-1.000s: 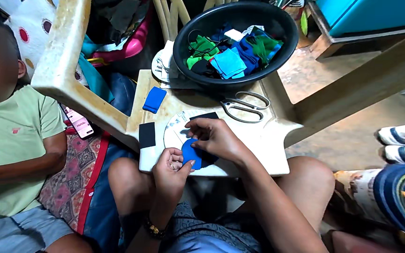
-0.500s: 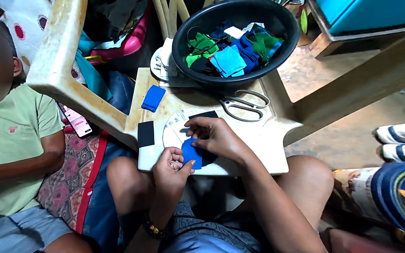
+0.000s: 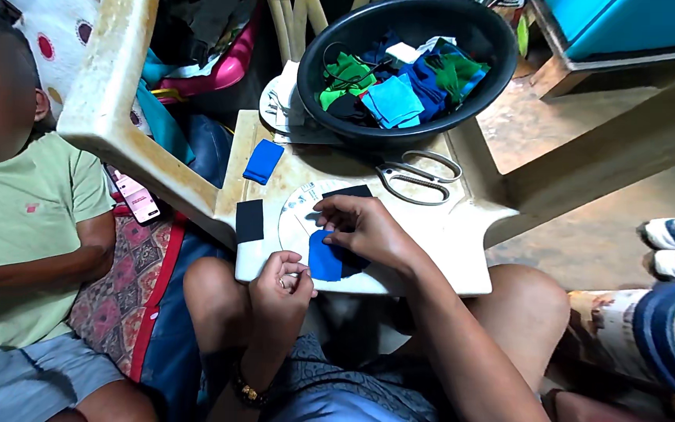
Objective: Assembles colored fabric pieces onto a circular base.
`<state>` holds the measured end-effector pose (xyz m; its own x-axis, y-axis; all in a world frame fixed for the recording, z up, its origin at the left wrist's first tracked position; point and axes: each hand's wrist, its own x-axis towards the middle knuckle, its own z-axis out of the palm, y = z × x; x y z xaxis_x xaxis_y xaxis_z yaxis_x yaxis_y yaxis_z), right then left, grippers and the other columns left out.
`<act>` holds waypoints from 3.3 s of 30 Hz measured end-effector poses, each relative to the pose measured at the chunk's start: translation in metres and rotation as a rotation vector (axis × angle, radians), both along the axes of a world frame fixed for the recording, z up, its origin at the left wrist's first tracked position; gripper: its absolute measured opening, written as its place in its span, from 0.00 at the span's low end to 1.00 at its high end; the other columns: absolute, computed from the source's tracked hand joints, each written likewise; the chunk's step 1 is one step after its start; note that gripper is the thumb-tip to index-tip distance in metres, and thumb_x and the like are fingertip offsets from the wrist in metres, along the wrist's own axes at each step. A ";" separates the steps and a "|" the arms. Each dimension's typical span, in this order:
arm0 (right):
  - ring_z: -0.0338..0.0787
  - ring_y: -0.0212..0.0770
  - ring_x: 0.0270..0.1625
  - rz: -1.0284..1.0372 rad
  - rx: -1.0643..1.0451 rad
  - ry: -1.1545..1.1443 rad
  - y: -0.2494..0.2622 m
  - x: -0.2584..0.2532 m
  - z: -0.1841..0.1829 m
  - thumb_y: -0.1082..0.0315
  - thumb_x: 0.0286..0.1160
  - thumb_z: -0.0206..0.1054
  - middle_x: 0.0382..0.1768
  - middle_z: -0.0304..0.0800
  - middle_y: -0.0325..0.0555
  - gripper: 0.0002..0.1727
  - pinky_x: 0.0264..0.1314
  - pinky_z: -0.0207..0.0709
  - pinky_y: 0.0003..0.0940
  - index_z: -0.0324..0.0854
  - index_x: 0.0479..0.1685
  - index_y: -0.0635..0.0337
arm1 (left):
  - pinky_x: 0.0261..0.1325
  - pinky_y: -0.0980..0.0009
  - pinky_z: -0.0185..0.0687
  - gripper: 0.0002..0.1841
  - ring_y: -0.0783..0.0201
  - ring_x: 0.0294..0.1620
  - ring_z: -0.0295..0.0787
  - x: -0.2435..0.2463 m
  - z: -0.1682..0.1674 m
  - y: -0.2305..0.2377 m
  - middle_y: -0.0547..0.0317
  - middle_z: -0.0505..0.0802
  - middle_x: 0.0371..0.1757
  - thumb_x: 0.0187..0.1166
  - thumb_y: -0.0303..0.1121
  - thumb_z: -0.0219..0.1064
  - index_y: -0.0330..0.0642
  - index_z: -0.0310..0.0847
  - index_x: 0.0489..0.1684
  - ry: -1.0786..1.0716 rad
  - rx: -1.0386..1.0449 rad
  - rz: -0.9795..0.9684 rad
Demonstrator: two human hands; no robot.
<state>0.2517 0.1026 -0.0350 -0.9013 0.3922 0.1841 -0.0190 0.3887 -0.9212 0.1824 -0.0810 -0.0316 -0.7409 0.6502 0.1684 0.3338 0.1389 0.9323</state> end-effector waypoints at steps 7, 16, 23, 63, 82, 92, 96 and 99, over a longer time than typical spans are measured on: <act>0.89 0.32 0.34 -0.002 0.033 0.001 -0.001 0.000 -0.001 0.86 0.58 0.75 0.41 0.90 0.48 0.23 0.40 0.85 0.25 0.85 0.57 0.66 | 0.48 0.82 0.81 0.08 0.68 0.42 0.90 -0.008 -0.015 -0.008 0.50 0.96 0.42 0.68 0.23 0.66 0.33 0.93 0.36 0.601 -0.054 0.007; 0.89 0.32 0.35 -0.002 0.055 -0.006 0.000 0.000 -0.001 0.85 0.59 0.75 0.41 0.90 0.48 0.22 0.40 0.85 0.24 0.85 0.57 0.66 | 0.72 0.65 0.76 0.18 0.51 0.64 0.86 -0.008 -0.030 -0.012 0.48 0.94 0.56 0.71 0.20 0.61 0.47 0.96 0.47 0.743 -0.048 -0.195; 0.88 0.29 0.35 0.009 0.057 -0.019 -0.001 0.000 0.003 0.83 0.62 0.75 0.41 0.90 0.46 0.20 0.41 0.84 0.22 0.85 0.57 0.66 | 0.72 0.64 0.74 0.18 0.51 0.64 0.84 -0.008 -0.040 -0.012 0.47 0.93 0.56 0.71 0.20 0.63 0.51 0.97 0.48 0.763 -0.049 -0.192; 0.86 0.55 0.54 0.243 0.353 -0.272 -0.017 0.006 0.032 0.78 0.52 0.83 0.57 0.85 0.65 0.24 0.58 0.80 0.44 0.89 0.55 0.71 | 0.61 0.58 0.86 0.07 0.48 0.53 0.93 -0.098 -0.004 -0.010 0.45 0.96 0.45 0.74 0.26 0.70 0.32 0.94 0.37 0.720 -0.200 -0.081; 0.90 0.35 0.37 -0.074 0.061 0.012 -0.085 -0.047 0.020 0.77 0.75 0.63 0.38 0.91 0.55 0.11 0.45 0.83 0.26 0.91 0.45 0.71 | 0.51 0.83 0.83 0.07 0.79 0.44 0.86 -0.099 -0.004 -0.008 0.58 0.91 0.44 0.79 0.22 0.63 0.30 0.87 0.36 -0.096 0.175 0.077; 0.83 0.20 0.22 -0.168 -0.263 -0.119 -0.089 -0.084 0.017 0.73 0.83 0.61 0.24 0.87 0.36 0.10 0.29 0.79 0.17 0.88 0.39 0.67 | 0.48 0.85 0.82 0.06 0.80 0.44 0.87 -0.104 -0.007 -0.010 0.57 0.92 0.43 0.73 0.21 0.66 0.31 0.88 0.29 -0.073 0.191 0.061; 0.83 0.22 0.20 -0.165 -0.326 -0.115 -0.089 -0.084 0.015 0.75 0.82 0.59 0.22 0.86 0.36 0.11 0.27 0.81 0.18 0.86 0.38 0.68 | 0.47 0.87 0.80 0.05 0.81 0.43 0.85 -0.103 -0.008 -0.008 0.55 0.91 0.43 0.72 0.21 0.66 0.30 0.88 0.29 -0.010 0.167 0.061; 0.83 0.21 0.19 -0.170 -0.335 -0.111 -0.088 -0.084 0.015 0.75 0.83 0.58 0.20 0.86 0.34 0.11 0.26 0.81 0.18 0.86 0.37 0.67 | 0.46 0.88 0.77 0.06 0.82 0.42 0.83 -0.102 -0.006 -0.007 0.54 0.91 0.44 0.73 0.22 0.65 0.30 0.87 0.30 0.040 0.117 0.050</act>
